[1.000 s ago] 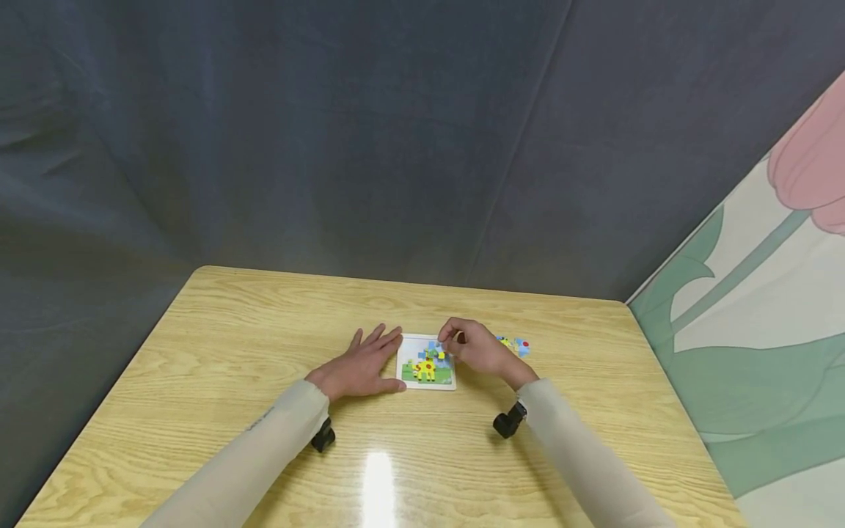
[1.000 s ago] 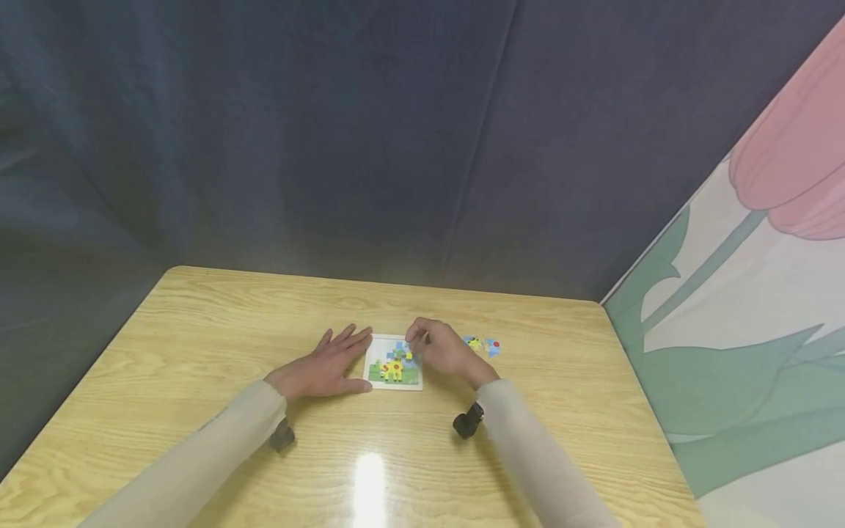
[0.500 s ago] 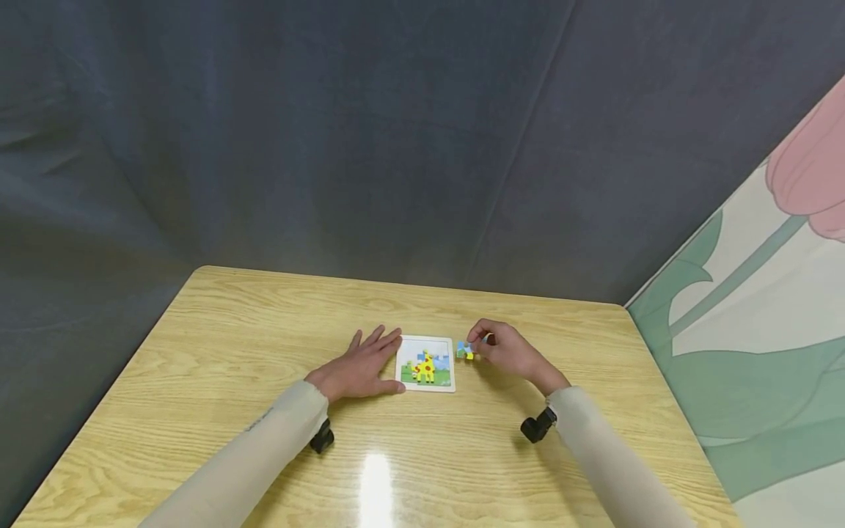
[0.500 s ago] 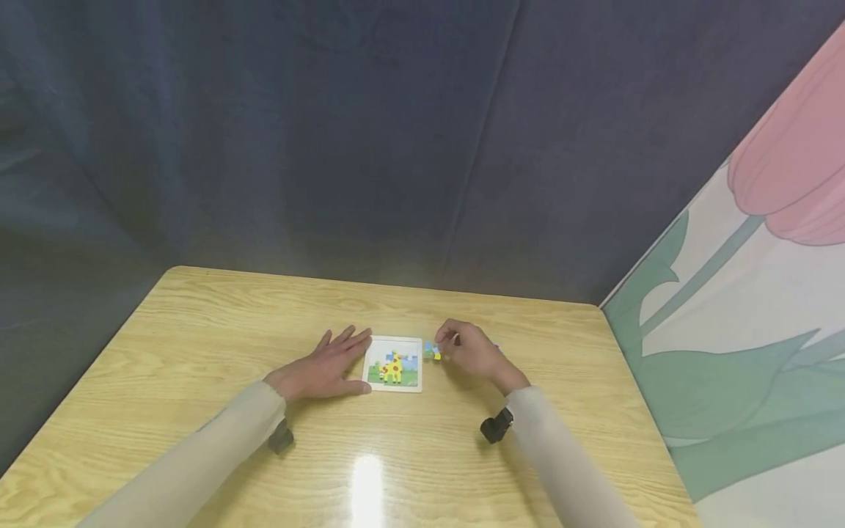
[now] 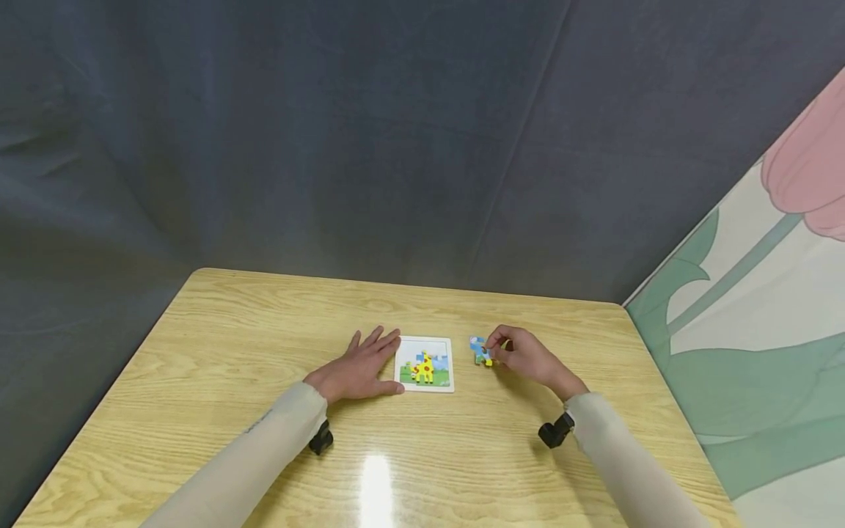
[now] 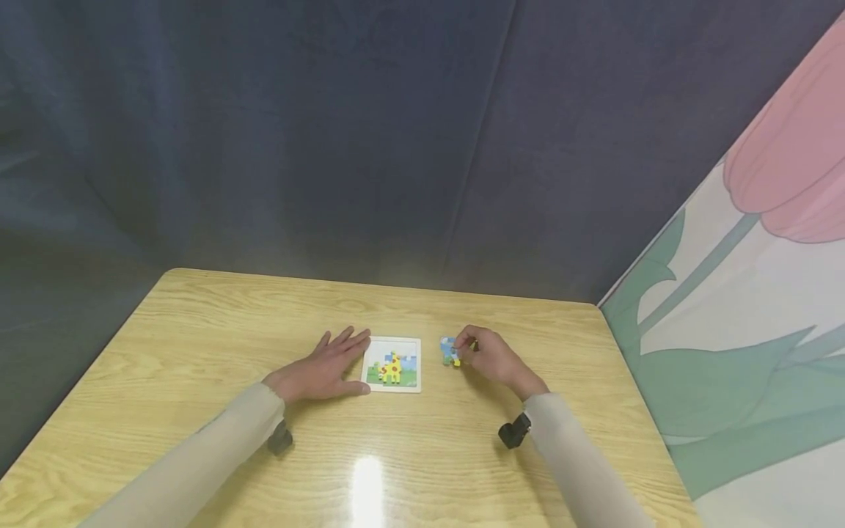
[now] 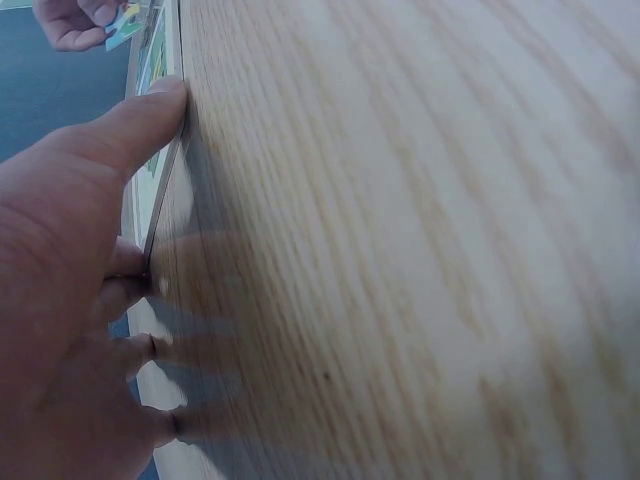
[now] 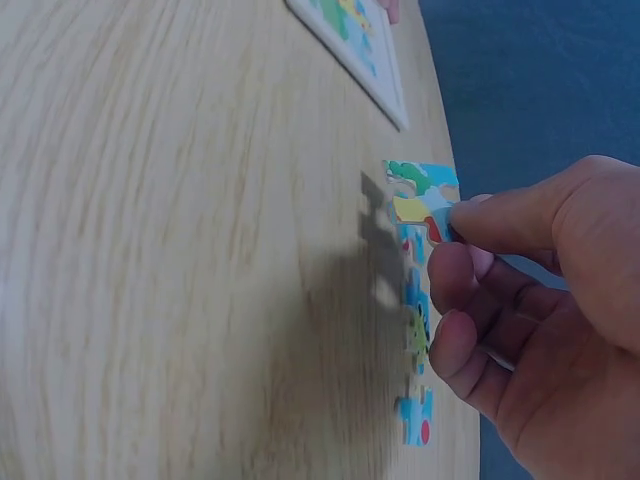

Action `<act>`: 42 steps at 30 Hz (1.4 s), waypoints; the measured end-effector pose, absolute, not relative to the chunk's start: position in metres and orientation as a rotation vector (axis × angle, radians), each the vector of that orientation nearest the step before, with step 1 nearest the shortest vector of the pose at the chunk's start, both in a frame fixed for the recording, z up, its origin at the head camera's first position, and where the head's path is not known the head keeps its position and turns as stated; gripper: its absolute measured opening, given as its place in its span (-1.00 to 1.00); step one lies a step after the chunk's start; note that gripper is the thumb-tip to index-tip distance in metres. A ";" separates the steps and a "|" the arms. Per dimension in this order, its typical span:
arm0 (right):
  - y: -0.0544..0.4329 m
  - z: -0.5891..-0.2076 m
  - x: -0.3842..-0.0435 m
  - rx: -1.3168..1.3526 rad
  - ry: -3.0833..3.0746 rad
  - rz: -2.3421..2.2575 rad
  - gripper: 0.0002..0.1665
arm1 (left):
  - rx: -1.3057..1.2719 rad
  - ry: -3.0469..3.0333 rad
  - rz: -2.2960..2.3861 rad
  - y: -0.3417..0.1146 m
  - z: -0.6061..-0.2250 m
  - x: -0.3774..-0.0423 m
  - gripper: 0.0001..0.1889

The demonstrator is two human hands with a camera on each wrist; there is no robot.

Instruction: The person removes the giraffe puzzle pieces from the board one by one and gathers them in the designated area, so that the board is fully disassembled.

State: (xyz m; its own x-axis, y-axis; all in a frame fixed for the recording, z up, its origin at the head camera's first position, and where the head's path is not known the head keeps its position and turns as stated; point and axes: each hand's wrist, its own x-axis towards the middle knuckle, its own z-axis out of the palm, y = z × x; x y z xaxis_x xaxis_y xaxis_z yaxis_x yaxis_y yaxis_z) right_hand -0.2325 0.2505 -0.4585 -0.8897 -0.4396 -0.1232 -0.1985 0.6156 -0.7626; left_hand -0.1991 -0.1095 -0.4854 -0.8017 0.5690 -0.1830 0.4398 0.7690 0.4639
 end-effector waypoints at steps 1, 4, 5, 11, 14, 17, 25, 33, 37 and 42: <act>0.251 -0.459 -0.232 -0.512 2.550 -1.135 -0.89 | 0.777 2.649 0.584 -0.110 -0.485 -0.199 -0.02; 0.254 -0.463 -0.233 -0.520 2.559 -1.099 -0.89 | 0.778 2.648 0.591 -0.110 -0.485 -0.199 -0.02; 0.254 -0.465 -0.233 -0.523 2.562 -1.089 -0.89 | 0.777 2.648 0.593 -0.110 -0.485 -0.199 -0.02; 0.254 -0.472 -0.234 -0.534 2.583 -1.041 -0.91 | 0.779 2.649 0.601 -0.109 -0.485 -0.199 -0.02; 0.252 -0.473 -0.234 -0.538 2.602 -1.016 -0.92 | 0.779 2.650 0.600 -0.109 -0.484 -0.198 -0.02; 0.250 -0.474 -0.234 -0.556 2.615 -0.998 -0.93 | 0.776 2.652 0.594 -0.109 -0.484 -0.198 -0.02; 0.244 -0.474 -0.233 -0.536 2.627 -0.944 -0.95 | 0.779 2.653 0.592 -0.109 -0.483 -0.198 -0.02; 0.240 -0.474 -0.236 -0.545 2.644 -0.921 -0.96 | 0.784 2.655 0.581 -0.109 -0.485 -0.199 -0.02; 0.239 -0.476 -0.238 -0.531 2.641 -0.912 -0.96 | 0.784 2.653 0.585 -0.109 -0.484 -0.199 -0.02; 0.236 -0.470 -0.240 -0.551 2.639 -0.929 -0.93 | 0.782 2.652 0.590 -0.109 -0.484 -0.198 -0.02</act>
State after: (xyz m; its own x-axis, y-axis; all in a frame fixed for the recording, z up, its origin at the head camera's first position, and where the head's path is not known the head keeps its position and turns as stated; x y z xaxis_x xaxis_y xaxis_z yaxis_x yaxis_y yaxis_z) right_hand -0.2402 0.2359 -0.4698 -0.8853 -0.4431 -0.1414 -0.2569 0.7193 -0.6455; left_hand -0.1981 -0.1088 -0.4843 -0.8019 0.5706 -0.1772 0.4416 0.7658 0.4676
